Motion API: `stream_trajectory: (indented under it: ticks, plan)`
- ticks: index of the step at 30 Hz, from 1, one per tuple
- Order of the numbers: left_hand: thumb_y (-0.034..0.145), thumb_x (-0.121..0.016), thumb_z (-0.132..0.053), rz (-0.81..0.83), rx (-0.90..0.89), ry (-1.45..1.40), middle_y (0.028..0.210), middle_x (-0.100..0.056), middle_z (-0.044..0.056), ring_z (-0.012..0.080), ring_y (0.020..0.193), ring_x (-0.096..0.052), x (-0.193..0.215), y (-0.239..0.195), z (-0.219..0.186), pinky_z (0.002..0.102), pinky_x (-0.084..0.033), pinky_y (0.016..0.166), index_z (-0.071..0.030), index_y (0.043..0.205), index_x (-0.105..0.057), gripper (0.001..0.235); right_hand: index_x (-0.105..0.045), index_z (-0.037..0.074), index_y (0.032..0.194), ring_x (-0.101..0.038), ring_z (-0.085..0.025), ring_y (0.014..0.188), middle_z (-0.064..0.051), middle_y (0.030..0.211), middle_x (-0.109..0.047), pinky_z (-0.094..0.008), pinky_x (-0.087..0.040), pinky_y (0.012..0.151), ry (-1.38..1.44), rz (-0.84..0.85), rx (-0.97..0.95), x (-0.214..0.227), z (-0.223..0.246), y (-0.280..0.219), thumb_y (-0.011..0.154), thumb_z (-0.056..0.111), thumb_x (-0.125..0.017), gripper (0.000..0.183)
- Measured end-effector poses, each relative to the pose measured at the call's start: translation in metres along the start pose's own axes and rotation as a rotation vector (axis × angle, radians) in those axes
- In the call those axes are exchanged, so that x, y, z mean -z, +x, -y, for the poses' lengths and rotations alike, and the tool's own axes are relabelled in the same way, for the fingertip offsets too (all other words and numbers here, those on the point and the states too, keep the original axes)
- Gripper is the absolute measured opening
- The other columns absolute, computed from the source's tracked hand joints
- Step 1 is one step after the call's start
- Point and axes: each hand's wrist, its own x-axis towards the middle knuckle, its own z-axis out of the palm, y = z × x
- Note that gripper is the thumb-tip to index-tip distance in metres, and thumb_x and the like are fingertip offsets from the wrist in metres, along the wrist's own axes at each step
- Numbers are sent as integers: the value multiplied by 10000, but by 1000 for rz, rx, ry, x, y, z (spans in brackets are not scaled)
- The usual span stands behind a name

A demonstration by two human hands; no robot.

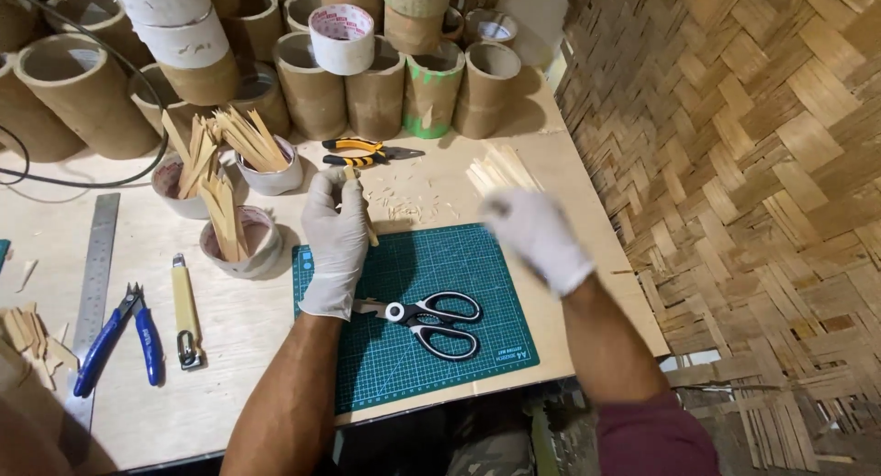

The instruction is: Shaving and cutting wooden sticks using scissors and pliers on a workshop table to prepare materials for handicrafts.

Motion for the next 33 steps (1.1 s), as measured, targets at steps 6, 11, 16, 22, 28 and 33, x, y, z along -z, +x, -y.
stream_trajectory:
  ticks: [6,11,16,22,28,33]
  plan:
    - [939,-647,-81,-4,-50,73,769,-648,17,117,697,-650,-2,4,4,241,-518,600,-108,936,-700,59,-350,79,1546,-533,-431,1345,-271,1414,-554,-536,-433,1117,-80,-34,-115,10,-16,71,614,807,-760,1252]
    - [924,-665,-86,30,-14,102,745,-653,47,132,670,-674,-6,0,9,252,-528,580,-96,936,-705,43,-634,16,1284,-643,-427,1200,-243,1231,-684,-527,-537,1009,-119,-84,-87,-5,-26,93,666,547,-816,835]
    - [946,-605,-94,60,110,-9,701,-646,37,121,606,-641,-9,-10,-6,226,-525,534,-103,936,-670,67,-746,90,1135,-713,-364,1092,-172,1096,-754,-474,-588,906,-155,-195,-154,-32,-65,132,750,327,-680,456]
    - [926,-554,-75,114,217,-207,788,-597,22,73,550,-543,-9,-7,-4,206,-433,460,-81,999,-604,88,-750,90,1178,-690,-386,1146,-184,1170,-746,-491,-568,958,-73,-140,-247,7,-17,63,686,366,-675,569]
    - [835,-699,-73,351,274,-200,756,-621,-10,37,561,-504,-11,-28,-26,180,-396,494,-59,1191,-702,356,-733,127,1038,-745,-301,816,-138,830,-733,-494,-562,640,497,-299,-202,-5,-35,64,663,269,-723,401]
    - [785,-806,-98,616,217,-167,849,-712,11,3,624,-563,-20,-43,-21,147,-451,556,-59,1243,-724,467,-705,138,1028,-704,-233,557,-30,697,-722,-389,-614,437,867,-204,-147,4,20,4,793,275,-772,280]
